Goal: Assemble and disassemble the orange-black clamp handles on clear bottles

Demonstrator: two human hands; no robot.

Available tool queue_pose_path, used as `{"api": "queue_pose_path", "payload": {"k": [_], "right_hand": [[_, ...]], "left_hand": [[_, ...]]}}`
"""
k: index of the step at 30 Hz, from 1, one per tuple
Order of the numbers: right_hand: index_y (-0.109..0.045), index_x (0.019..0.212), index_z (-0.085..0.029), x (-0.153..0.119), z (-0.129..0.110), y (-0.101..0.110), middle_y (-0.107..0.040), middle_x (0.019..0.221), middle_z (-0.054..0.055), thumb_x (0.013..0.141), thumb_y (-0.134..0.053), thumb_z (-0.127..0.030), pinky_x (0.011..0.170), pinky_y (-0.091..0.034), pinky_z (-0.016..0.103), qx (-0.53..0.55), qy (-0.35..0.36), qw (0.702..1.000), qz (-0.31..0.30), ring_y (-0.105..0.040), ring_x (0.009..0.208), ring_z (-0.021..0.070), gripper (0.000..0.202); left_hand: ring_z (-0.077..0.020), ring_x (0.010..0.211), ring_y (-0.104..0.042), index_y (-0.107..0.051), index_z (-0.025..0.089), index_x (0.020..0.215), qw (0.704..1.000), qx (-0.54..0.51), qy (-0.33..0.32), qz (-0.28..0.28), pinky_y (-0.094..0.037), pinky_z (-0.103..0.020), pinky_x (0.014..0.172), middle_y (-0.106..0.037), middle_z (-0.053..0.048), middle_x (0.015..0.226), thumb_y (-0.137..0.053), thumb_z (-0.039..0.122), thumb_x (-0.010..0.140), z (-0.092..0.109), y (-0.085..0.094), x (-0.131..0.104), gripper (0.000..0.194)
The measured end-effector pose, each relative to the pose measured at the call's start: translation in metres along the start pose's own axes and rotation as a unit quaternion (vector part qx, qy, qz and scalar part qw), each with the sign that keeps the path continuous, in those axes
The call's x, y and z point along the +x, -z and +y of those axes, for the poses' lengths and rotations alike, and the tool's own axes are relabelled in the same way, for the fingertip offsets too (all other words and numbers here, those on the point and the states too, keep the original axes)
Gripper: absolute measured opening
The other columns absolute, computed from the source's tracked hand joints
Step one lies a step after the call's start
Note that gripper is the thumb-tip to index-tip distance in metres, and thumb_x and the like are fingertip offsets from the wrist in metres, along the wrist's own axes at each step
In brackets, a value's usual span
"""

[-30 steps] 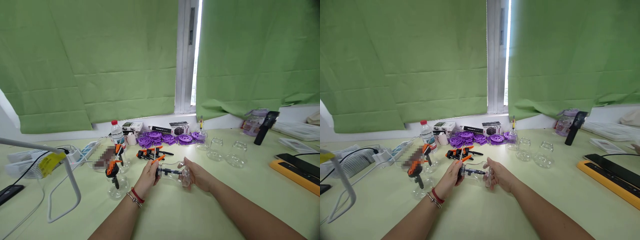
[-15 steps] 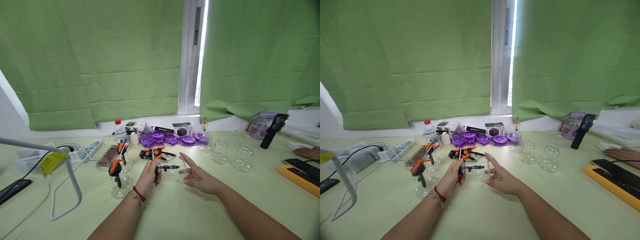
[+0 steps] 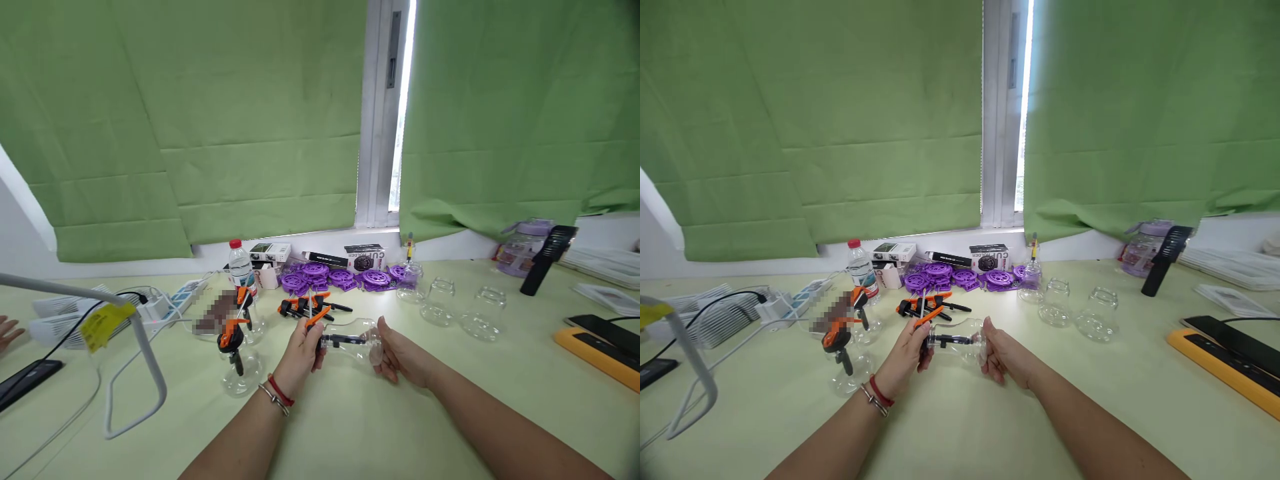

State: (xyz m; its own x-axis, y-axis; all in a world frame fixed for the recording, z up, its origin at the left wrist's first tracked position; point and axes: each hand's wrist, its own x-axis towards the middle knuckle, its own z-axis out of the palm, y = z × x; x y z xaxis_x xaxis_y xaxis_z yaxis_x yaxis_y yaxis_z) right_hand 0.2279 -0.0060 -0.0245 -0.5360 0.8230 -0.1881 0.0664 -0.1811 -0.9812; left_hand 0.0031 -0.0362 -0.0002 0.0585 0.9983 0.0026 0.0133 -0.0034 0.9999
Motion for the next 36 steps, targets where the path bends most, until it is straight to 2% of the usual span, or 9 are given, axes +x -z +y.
{"api": "queue_pose_path", "payload": {"k": [3,5,9,18,23,26,30,33,36], "right_hand": [[-0.053,0.117,-0.011,-0.001,-0.002,0.001,-0.063,0.067,0.008,0.080,-0.016,-0.072,0.040,-0.035,0.023,-0.007,0.008,1.000,-0.002,-0.050,0.041,0.0109,0.079],[-0.042,0.131,-0.019,-0.006,-0.008,0.002,-0.062,0.099,0.014,0.081,-0.031,-0.067,0.053,-0.046,0.027,-0.012,0.048,0.999,0.003,-0.061,0.069,0.0171,0.070],[-0.017,0.140,-0.040,-0.014,-0.016,-0.001,-0.020,0.147,0.006,0.072,-0.068,-0.042,0.085,-0.044,0.035,-0.070,0.162,0.984,-0.002,-0.041,0.119,0.0230,0.085],[-0.027,0.138,-0.035,-0.011,-0.015,-0.003,-0.036,0.132,0.006,0.076,-0.065,-0.038,0.080,-0.044,0.033,-0.049,0.159,0.986,-0.009,-0.051,0.090,0.0139,0.073],[-0.039,0.132,-0.023,-0.008,-0.013,-0.003,-0.056,0.096,0.006,0.080,-0.058,-0.046,0.064,-0.044,0.028,0.003,0.116,0.993,-0.010,-0.056,0.071,0.0135,0.061],[-0.052,0.114,-0.017,-0.004,-0.010,-0.006,-0.058,0.075,0.003,0.081,-0.049,-0.055,0.055,-0.043,0.026,0.063,0.060,0.996,-0.013,-0.057,0.061,0.0135,0.051],[-0.058,0.080,-0.012,0.000,-0.008,-0.009,-0.058,0.063,0.005,0.080,-0.024,-0.070,0.044,-0.040,0.024,0.079,-0.045,0.996,-0.024,-0.055,0.047,0.0127,0.067],[-0.059,0.075,-0.012,-0.001,-0.010,-0.009,-0.060,0.065,0.007,0.079,-0.019,-0.073,0.044,-0.042,0.025,0.069,-0.046,0.996,-0.020,-0.055,0.046,0.0129,0.073],[-0.059,0.105,-0.015,-0.006,-0.013,-0.006,-0.062,0.096,0.013,0.080,-0.033,-0.069,0.058,-0.050,0.032,0.077,0.014,0.997,-0.002,-0.062,0.069,0.0180,0.065]], "left_hand": [[-0.0060,0.034,-0.039,-0.040,0.021,0.079,1.000,-0.021,0.007,0.015,-0.022,-0.018,0.034,-0.048,0.008,0.051,-0.044,0.054,0.080,-0.001,0.000,0.001,0.033],[-0.0058,0.034,-0.037,-0.040,0.021,0.079,0.999,-0.038,0.015,0.028,-0.020,-0.018,0.033,-0.048,0.008,0.050,-0.044,0.055,0.079,-0.002,0.002,0.002,0.034],[-0.0057,0.033,-0.035,-0.043,0.020,0.081,0.997,-0.062,0.025,0.044,-0.019,-0.019,0.032,-0.048,0.007,0.049,-0.043,0.056,0.079,-0.004,0.006,0.006,0.036],[-0.0076,0.035,-0.041,-0.041,0.021,0.079,0.999,-0.050,0.012,0.016,-0.024,-0.019,0.033,-0.051,0.006,0.050,-0.042,0.057,0.079,-0.007,0.008,0.007,0.036],[-0.0070,0.035,-0.040,-0.041,0.021,0.077,0.999,-0.041,0.025,0.013,-0.025,-0.020,0.034,-0.051,0.006,0.051,-0.041,0.057,0.079,-0.007,0.006,0.006,0.036],[-0.0063,0.034,-0.040,-0.043,0.020,0.077,0.999,-0.023,0.024,0.011,-0.023,-0.020,0.034,-0.050,0.007,0.051,-0.041,0.057,0.079,-0.005,0.003,0.005,0.036],[-0.0056,0.035,-0.037,-0.041,0.021,0.078,1.000,0.003,0.006,0.004,-0.021,-0.019,0.034,-0.046,0.009,0.050,-0.045,0.054,0.079,0.000,0.000,0.001,0.034],[-0.0057,0.036,-0.038,-0.040,0.021,0.078,1.000,-0.005,0.007,0.008,-0.022,-0.018,0.035,-0.045,0.009,0.051,-0.046,0.054,0.079,0.002,-0.001,0.000,0.034],[-0.0059,0.036,-0.038,-0.042,0.020,0.081,0.999,-0.025,0.012,0.025,-0.022,-0.018,0.034,-0.045,0.008,0.052,-0.046,0.055,0.079,-0.001,0.002,0.003,0.035]]}}
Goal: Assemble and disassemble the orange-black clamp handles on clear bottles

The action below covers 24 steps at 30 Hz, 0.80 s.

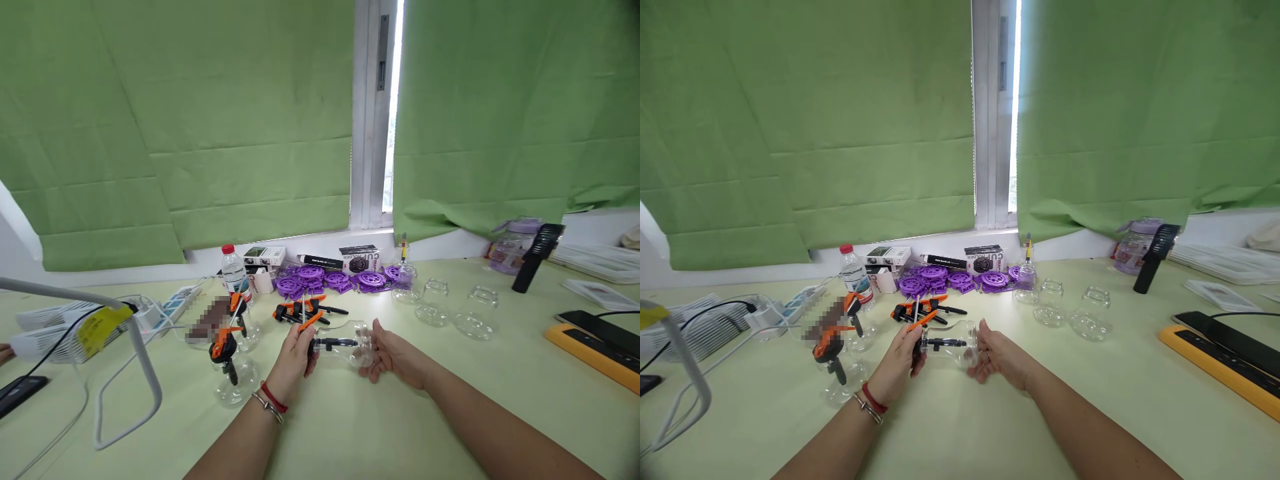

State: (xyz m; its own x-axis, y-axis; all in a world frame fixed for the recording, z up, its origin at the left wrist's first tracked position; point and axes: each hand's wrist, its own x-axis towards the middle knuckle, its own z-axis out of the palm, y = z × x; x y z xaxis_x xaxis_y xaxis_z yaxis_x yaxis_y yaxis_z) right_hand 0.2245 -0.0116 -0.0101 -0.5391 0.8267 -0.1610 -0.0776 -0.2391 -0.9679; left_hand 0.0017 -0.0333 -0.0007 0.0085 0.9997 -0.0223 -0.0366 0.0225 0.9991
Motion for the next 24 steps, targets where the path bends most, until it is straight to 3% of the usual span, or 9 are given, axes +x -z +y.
{"api": "queue_pose_path", "payload": {"k": [1,3,4,6,12,17,21,24], "right_hand": [[-0.051,0.121,-0.020,-0.002,-0.001,0.001,-0.056,0.113,0.014,0.079,-0.044,-0.064,0.066,-0.051,0.035,-0.003,0.031,1.000,0.007,-0.062,0.082,0.0199,0.061],[-0.028,0.137,-0.035,-0.004,-0.002,0.003,-0.034,0.139,0.011,0.073,-0.064,-0.049,0.080,-0.048,0.039,-0.023,0.084,0.996,0.012,-0.052,0.106,0.0223,0.075],[-0.022,0.139,-0.039,-0.005,-0.002,0.004,-0.025,0.145,0.009,0.070,-0.070,-0.042,0.086,-0.045,0.039,-0.037,0.102,0.994,0.010,-0.046,0.114,0.0229,0.084],[-0.023,0.138,-0.042,-0.005,-0.001,0.005,-0.017,0.147,0.005,0.068,-0.074,-0.034,0.090,-0.042,0.039,-0.060,0.122,0.991,-0.001,-0.039,0.120,0.0232,0.087],[-0.035,0.135,-0.036,0.000,0.004,0.002,-0.036,0.135,0.006,0.071,-0.069,-0.039,0.076,-0.046,0.034,-0.046,0.128,0.991,0.014,-0.051,0.098,0.0187,0.072],[-0.044,0.127,-0.027,0.007,0.010,-0.003,-0.056,0.096,0.005,0.075,-0.061,-0.049,0.058,-0.044,0.025,0.012,0.084,0.996,0.041,-0.056,0.073,0.0132,0.059],[-0.052,0.108,-0.020,0.013,0.015,-0.006,-0.056,0.071,0.001,0.078,-0.047,-0.062,0.047,-0.040,0.022,0.020,0.053,0.997,0.043,-0.052,0.053,0.0103,0.052],[-0.052,0.109,-0.018,0.012,0.014,-0.005,-0.056,0.068,0.001,0.078,-0.041,-0.066,0.043,-0.039,0.022,-0.005,0.044,0.998,0.034,-0.051,0.050,0.0106,0.059]], "left_hand": [[-0.0059,0.036,-0.038,-0.043,0.020,0.081,1.000,-0.006,0.001,0.006,-0.022,-0.019,0.034,-0.046,0.008,0.052,-0.045,0.056,0.078,-0.001,0.001,0.002,0.036],[-0.0059,0.035,-0.037,-0.043,0.020,0.082,1.000,-0.017,0.006,0.014,-0.021,-0.019,0.034,-0.047,0.007,0.052,-0.044,0.057,0.078,-0.004,0.004,0.005,0.038],[-0.0059,0.035,-0.037,-0.043,0.020,0.081,1.000,-0.021,0.010,0.016,-0.020,-0.019,0.034,-0.047,0.007,0.052,-0.044,0.058,0.078,-0.005,0.005,0.006,0.039],[-0.0060,0.035,-0.037,-0.043,0.020,0.082,0.999,-0.028,0.016,0.016,-0.020,-0.019,0.034,-0.047,0.007,0.051,-0.043,0.059,0.078,-0.007,0.006,0.007,0.039],[-0.0060,0.035,-0.036,-0.042,0.021,0.082,0.999,-0.030,0.022,0.013,-0.020,-0.018,0.034,-0.048,0.007,0.051,-0.043,0.061,0.077,-0.010,0.005,0.008,0.040],[-0.0058,0.035,-0.037,-0.044,0.020,0.082,0.999,-0.027,0.015,0.011,-0.020,-0.018,0.034,-0.048,0.007,0.051,-0.044,0.061,0.076,-0.015,0.006,0.008,0.041],[-0.0059,0.034,-0.038,-0.045,0.020,0.082,0.999,-0.026,0.018,0.010,-0.020,-0.018,0.033,-0.048,0.007,0.051,-0.045,0.061,0.076,-0.016,0.006,0.008,0.042],[-0.0058,0.032,-0.037,-0.046,0.019,0.081,0.999,-0.038,0.024,0.009,-0.019,-0.018,0.033,-0.047,0.008,0.050,-0.044,0.063,0.075,-0.013,0.005,0.008,0.044]]}}
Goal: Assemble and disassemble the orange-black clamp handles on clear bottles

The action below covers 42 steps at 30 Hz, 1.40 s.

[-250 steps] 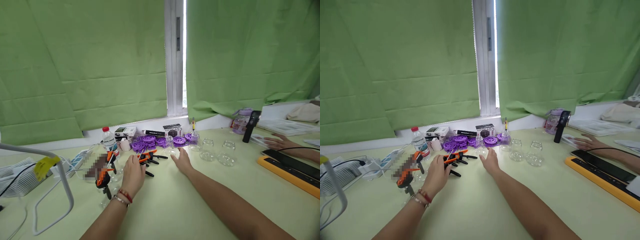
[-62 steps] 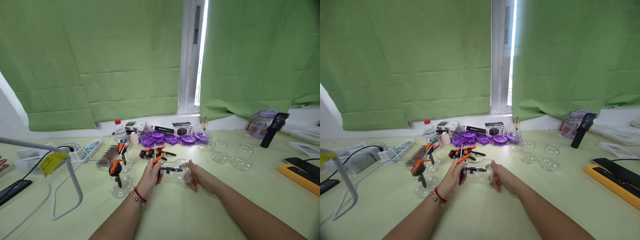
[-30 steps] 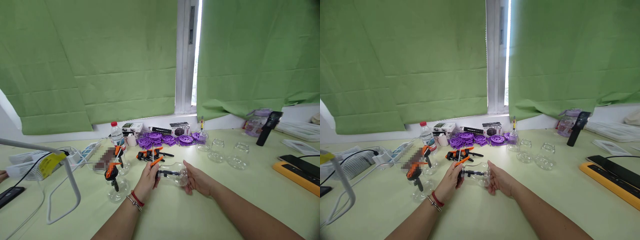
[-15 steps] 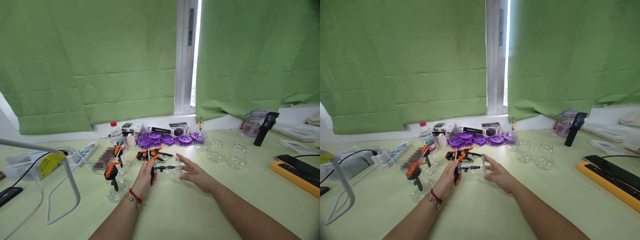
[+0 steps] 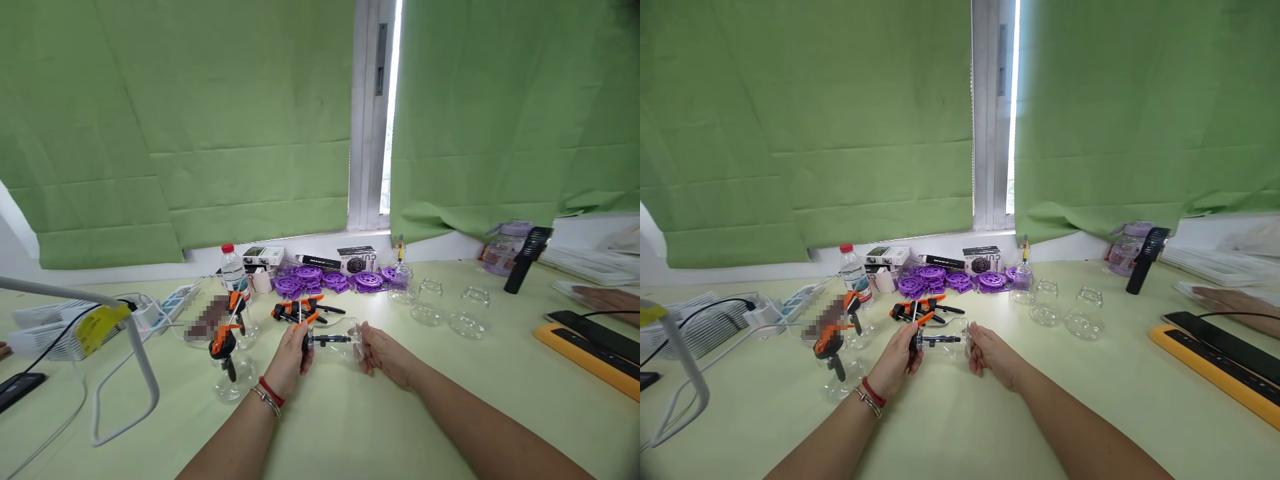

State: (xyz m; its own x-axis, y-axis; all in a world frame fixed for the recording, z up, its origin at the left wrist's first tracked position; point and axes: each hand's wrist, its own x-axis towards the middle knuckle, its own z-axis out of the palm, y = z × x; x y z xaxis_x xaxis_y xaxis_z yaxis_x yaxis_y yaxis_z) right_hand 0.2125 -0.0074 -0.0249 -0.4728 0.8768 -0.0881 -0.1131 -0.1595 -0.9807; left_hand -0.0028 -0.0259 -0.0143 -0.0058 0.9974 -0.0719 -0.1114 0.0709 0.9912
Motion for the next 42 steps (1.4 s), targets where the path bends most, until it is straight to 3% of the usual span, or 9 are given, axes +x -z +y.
{"api": "queue_pose_path", "payload": {"k": [3,7,14,18,23,28,32,38,42], "right_hand": [[-0.040,0.129,-0.025,-0.004,-0.006,0.004,-0.056,0.108,0.010,0.077,-0.051,-0.059,0.057,-0.048,0.026,-0.030,0.033,0.999,-0.004,-0.058,0.077,0.0155,0.064],[-0.022,0.139,-0.039,-0.010,-0.013,0.007,-0.020,0.147,0.005,0.070,-0.071,-0.038,0.088,-0.044,0.033,-0.076,0.108,0.991,-0.033,-0.040,0.118,0.0208,0.085],[-0.031,0.137,-0.033,-0.008,-0.010,0.004,-0.036,0.135,0.006,0.074,-0.066,-0.041,0.074,-0.046,0.030,-0.062,0.100,0.993,-0.023,-0.053,0.097,0.0168,0.072],[-0.042,0.129,-0.024,-0.001,-0.002,0.002,-0.059,0.094,0.005,0.079,-0.056,-0.052,0.060,-0.047,0.027,-0.020,0.052,0.998,-0.001,-0.059,0.071,0.0137,0.060],[-0.055,0.100,-0.014,0.008,0.010,0.003,-0.056,0.058,0.002,0.080,-0.030,-0.070,0.035,-0.034,0.020,-0.009,-0.020,1.000,-0.003,-0.053,0.043,0.0124,0.064],[-0.053,0.117,-0.017,0.003,0.000,0.004,-0.062,0.098,0.013,0.081,-0.041,-0.064,0.052,-0.047,0.026,-0.011,0.031,0.999,-0.009,-0.061,0.071,0.0169,0.061],[-0.024,0.139,-0.037,-0.006,-0.009,0.006,-0.022,0.147,0.007,0.071,-0.069,-0.043,0.086,-0.044,0.033,-0.058,0.106,0.992,-0.022,-0.040,0.121,0.0235,0.081],[-0.025,0.139,-0.034,-0.004,-0.006,0.004,-0.034,0.138,0.007,0.072,-0.069,-0.039,0.082,-0.044,0.029,-0.064,0.116,0.990,-0.046,-0.051,0.103,0.0172,0.080],[-0.034,0.136,-0.026,0.002,0.002,0.004,-0.058,0.098,0.006,0.080,-0.054,-0.051,0.061,-0.045,0.026,-0.033,0.068,0.997,-0.017,-0.056,0.070,0.0120,0.065]], "left_hand": [[-0.0054,0.032,-0.035,-0.046,0.020,0.080,1.000,-0.010,0.005,0.004,-0.019,-0.018,0.033,-0.047,0.008,0.049,-0.044,0.063,0.075,0.004,-0.001,-0.001,0.044],[-0.0060,0.033,-0.036,-0.045,0.020,0.079,1.000,-0.012,0.020,0.012,-0.019,-0.019,0.033,-0.048,0.007,0.048,-0.044,0.063,0.074,0.006,-0.001,-0.001,0.043],[-0.0058,0.033,-0.036,-0.045,0.021,0.080,1.000,0.003,0.025,0.009,-0.018,-0.019,0.034,-0.048,0.007,0.050,-0.042,0.064,0.074,0.002,0.000,-0.001,0.044],[-0.0054,0.034,-0.035,-0.046,0.020,0.083,1.000,0.018,0.009,0.012,-0.017,-0.019,0.034,-0.046,0.008,0.050,-0.044,0.062,0.074,0.004,-0.002,-0.003,0.043],[-0.0054,0.037,-0.038,-0.047,0.020,0.084,1.000,0.025,0.004,0.003,-0.020,-0.018,0.035,-0.045,0.008,0.053,-0.047,0.060,0.074,0.005,-0.005,-0.006,0.041],[-0.0055,0.033,-0.035,-0.045,0.020,0.082,1.000,0.004,0.002,0.005,-0.018,-0.019,0.034,-0.047,0.007,0.051,-0.043,0.062,0.075,0.002,-0.001,-0.001,0.043],[-0.0059,0.033,-0.036,-0.045,0.020,0.079,1.000,-0.012,0.006,0.015,-0.019,-0.019,0.034,-0.048,0.007,0.051,-0.043,0.063,0.075,0.002,0.002,0.002,0.043],[-0.0061,0.033,-0.036,-0.043,0.021,0.079,1.000,0.002,0.016,0.009,-0.018,-0.019,0.034,-0.048,0.007,0.050,-0.042,0.064,0.075,0.001,0.002,0.002,0.043],[-0.0057,0.033,-0.036,-0.043,0.021,0.083,0.999,0.020,0.028,0.014,-0.017,-0.018,0.034,-0.046,0.008,0.048,-0.042,0.063,0.075,0.002,0.000,0.000,0.043]]}}
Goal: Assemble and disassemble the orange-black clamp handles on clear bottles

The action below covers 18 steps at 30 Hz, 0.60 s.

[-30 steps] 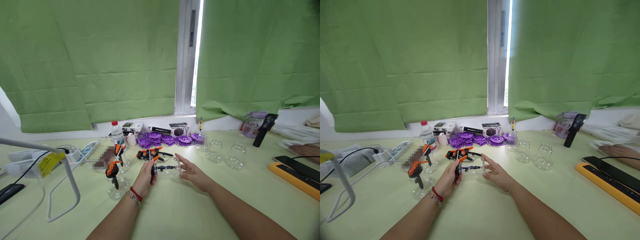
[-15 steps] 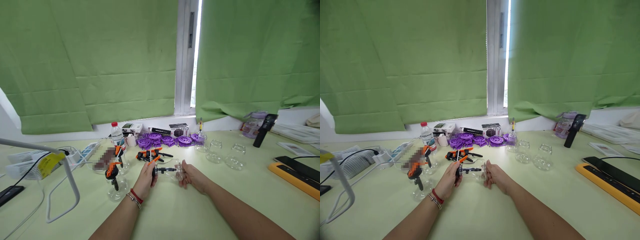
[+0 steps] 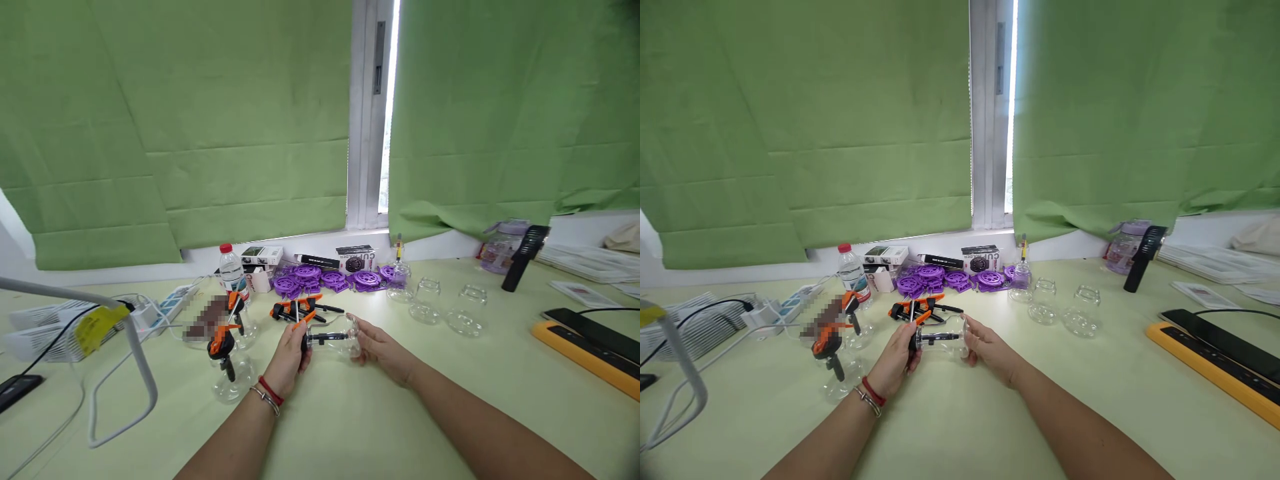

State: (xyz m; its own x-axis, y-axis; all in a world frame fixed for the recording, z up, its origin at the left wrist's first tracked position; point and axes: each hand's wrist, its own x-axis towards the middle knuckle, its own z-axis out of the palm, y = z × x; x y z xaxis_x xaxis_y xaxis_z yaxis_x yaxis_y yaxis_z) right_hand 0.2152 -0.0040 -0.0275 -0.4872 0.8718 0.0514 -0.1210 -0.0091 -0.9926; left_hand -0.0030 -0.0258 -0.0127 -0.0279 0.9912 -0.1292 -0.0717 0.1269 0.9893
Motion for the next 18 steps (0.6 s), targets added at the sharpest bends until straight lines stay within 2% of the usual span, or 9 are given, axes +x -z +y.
{"api": "queue_pose_path", "payload": {"k": [3,6,7,9,11,12,13,15,18], "right_hand": [[-0.044,0.126,-0.018,0.003,0.008,0.000,-0.056,0.071,0.002,0.083,-0.042,-0.060,0.048,-0.040,0.024,0.016,-0.030,0.999,0.006,-0.051,0.053,0.0108,0.060],[-0.047,0.123,-0.016,0.005,0.011,0.000,-0.056,0.072,0.003,0.082,-0.038,-0.063,0.044,-0.039,0.023,0.002,-0.028,1.000,0.013,-0.050,0.051,0.0108,0.062],[-0.046,0.125,-0.018,0.005,0.011,0.001,-0.059,0.080,0.006,0.082,-0.038,-0.063,0.046,-0.041,0.024,-0.008,-0.022,1.000,0.013,-0.053,0.057,0.0122,0.063],[-0.035,0.135,-0.024,0.003,0.008,0.002,-0.056,0.111,0.013,0.082,-0.042,-0.060,0.058,-0.048,0.028,-0.043,0.008,0.999,0.008,-0.058,0.078,0.0169,0.064],[-0.018,0.141,-0.034,0.000,0.003,0.003,-0.031,0.141,0.012,0.078,-0.055,-0.054,0.075,-0.050,0.034,-0.111,0.068,0.991,0.003,-0.051,0.106,0.0224,0.076],[-0.011,0.142,-0.037,-0.002,0.000,0.004,-0.019,0.148,0.009,0.075,-0.061,-0.050,0.083,-0.048,0.037,-0.160,0.105,0.981,0.002,-0.044,0.117,0.0245,0.084],[-0.007,0.142,-0.037,-0.004,-0.002,0.004,-0.010,0.150,0.007,0.074,-0.064,-0.047,0.089,-0.045,0.039,-0.218,0.143,0.965,0.001,-0.036,0.125,0.0260,0.089],[-0.009,0.142,-0.035,-0.007,-0.008,0.003,-0.007,0.151,0.006,0.077,-0.062,-0.042,0.097,-0.038,0.043,-0.348,0.213,0.913,-0.003,-0.023,0.133,0.0274,0.084],[-0.016,0.142,-0.034,-0.007,-0.014,-0.001,-0.010,0.150,0.007,0.086,-0.051,-0.036,0.102,-0.031,0.047,-0.517,0.307,0.799,-0.016,-0.021,0.133,0.0273,0.066]], "left_hand": [[-0.0058,0.033,-0.036,-0.043,0.022,0.082,1.000,0.003,0.005,-0.002,-0.017,-0.018,0.034,-0.046,0.008,0.049,-0.042,0.064,0.075,0.000,-0.002,-0.001,0.043],[-0.0059,0.033,-0.036,-0.042,0.022,0.079,1.000,-0.004,0.003,-0.007,-0.018,-0.018,0.033,-0.047,0.008,0.049,-0.042,0.064,0.075,0.001,-0.002,0.000,0.043],[-0.0058,0.033,-0.036,-0.042,0.022,0.079,1.000,-0.009,0.004,-0.005,-0.018,-0.018,0.033,-0.047,0.008,0.050,-0.042,0.064,0.075,0.001,-0.001,0.000,0.042],[-0.0055,0.032,-0.036,-0.042,0.022,0.079,1.000,-0.018,0.012,0.001,-0.018,-0.018,0.033,-0.047,0.008,0.050,-0.043,0.064,0.074,0.002,0.000,0.001,0.043],[-0.0053,0.032,-0.035,-0.043,0.022,0.080,1.000,-0.021,0.022,0.007,-0.018,-0.018,0.033,-0.048,0.008,0.050,-0.042,0.065,0.074,0.002,0.000,0.001,0.044],[-0.0052,0.031,-0.035,-0.043,0.021,0.079,0.999,-0.020,0.024,0.008,-0.018,-0.018,0.033,-0.048,0.008,0.050,-0.042,0.065,0.074,0.001,0.000,0.002,0.044],[-0.0052,0.031,-0.035,-0.044,0.021,0.079,1.000,-0.018,0.024,0.006,-0.017,-0.018,0.032,-0.048,0.008,0.050,-0.042,0.065,0.074,0.001,0.000,0.002,0.044],[-0.0053,0.031,-0.035,-0.045,0.021,0.079,1.000,-0.019,0.022,-0.002,-0.017,-0.018,0.032,-0.048,0.007,0.049,-0.042,0.066,0.073,0.000,0.001,0.002,0.045],[-0.0057,0.030,-0.035,-0.046,0.020,0.078,0.999,-0.031,0.025,-0.011,-0.018,-0.019,0.031,-0.048,0.007,0.048,-0.042,0.066,0.073,0.000,0.002,0.002,0.047]]}}
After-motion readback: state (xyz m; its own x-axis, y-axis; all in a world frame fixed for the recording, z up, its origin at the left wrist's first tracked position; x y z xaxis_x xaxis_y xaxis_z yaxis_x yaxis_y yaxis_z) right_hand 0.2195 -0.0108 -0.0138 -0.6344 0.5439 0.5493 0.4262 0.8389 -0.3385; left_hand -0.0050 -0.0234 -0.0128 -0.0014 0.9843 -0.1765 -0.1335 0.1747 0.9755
